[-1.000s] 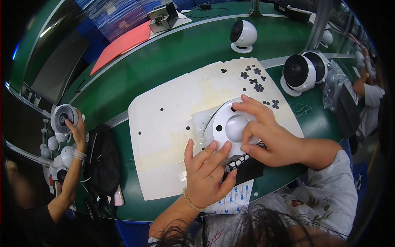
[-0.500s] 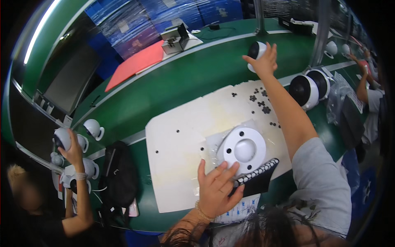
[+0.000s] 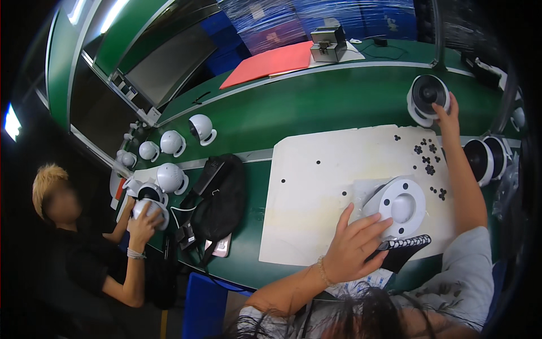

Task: The person assembles white dome security cameras by hand. They pick up a camera base, place small black circular components into the holes on the base, and then place the camera onto the green workbench. This process is repeated for multiple units throughout the clip.

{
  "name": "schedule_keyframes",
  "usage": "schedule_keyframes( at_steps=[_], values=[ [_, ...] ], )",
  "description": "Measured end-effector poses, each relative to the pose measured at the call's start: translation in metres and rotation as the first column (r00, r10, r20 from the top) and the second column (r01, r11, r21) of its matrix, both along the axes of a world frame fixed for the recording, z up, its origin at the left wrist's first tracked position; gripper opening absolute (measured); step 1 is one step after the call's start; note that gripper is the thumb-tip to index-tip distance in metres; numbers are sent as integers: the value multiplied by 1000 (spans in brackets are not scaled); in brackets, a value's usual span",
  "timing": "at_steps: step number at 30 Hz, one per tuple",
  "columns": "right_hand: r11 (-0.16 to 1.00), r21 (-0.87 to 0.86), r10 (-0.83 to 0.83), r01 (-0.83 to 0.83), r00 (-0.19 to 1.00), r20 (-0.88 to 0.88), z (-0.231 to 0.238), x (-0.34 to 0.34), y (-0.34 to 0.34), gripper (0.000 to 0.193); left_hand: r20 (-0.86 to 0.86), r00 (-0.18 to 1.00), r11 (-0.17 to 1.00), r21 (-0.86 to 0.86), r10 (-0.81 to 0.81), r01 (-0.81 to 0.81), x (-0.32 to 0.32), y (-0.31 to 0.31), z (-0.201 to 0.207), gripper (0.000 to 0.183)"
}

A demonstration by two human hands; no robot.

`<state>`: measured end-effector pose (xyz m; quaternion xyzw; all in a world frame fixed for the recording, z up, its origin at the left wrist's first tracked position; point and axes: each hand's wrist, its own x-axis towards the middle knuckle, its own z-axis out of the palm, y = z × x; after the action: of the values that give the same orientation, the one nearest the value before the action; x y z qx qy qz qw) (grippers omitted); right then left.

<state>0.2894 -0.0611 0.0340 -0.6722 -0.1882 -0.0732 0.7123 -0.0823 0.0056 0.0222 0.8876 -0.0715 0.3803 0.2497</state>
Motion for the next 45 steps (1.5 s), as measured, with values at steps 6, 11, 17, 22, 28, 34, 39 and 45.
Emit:
schedule_keyframes(
  at_steps=[6, 11, 17, 22, 28, 34, 39, 45],
  values=[
    [957, -28, 291, -289, 955, 60, -2, -97, -96, 71, 49, 991, 974, -186, -123, 130, -5, -3, 3, 15],
    [959, -99, 276, -267, 956, 95, -32, -120, -152, 70, -60, 991, 907, -412, -117, 83, -10, 0, 3, 14],
    [727, -401, -4, 557, 588, 809, -4, -155, -162, 61, 19, 994, 677, -731, -105, 86, -5, -7, -1, 12],
    [803, -464, 595, -373, 481, 644, 35, -204, -116, 60, 10, 989, 496, -864, -144, 81, -9, -9, -4, 19],
    [630, -550, 771, -549, 526, 359, 33, -217, -95, 47, -56, 988, 558, -829, -147, 36, -8, -11, 4, 27],
    [523, -310, 834, -794, 552, -7, 37, -207, -100, 36, -147, 978, 558, -829, -148, -40, -10, 0, 0, 11],
    [550, -609, 803, -572, 563, 197, 45, -195, -103, 12, -172, 982, 607, -790, -81, -88, -10, -2, 0, 11],
    [661, -495, 738, -563, 368, 566, 33, -176, -107, 5, -235, 938, 595, -803, -254, -40, -11, 8, 3, 13]
  ],
)
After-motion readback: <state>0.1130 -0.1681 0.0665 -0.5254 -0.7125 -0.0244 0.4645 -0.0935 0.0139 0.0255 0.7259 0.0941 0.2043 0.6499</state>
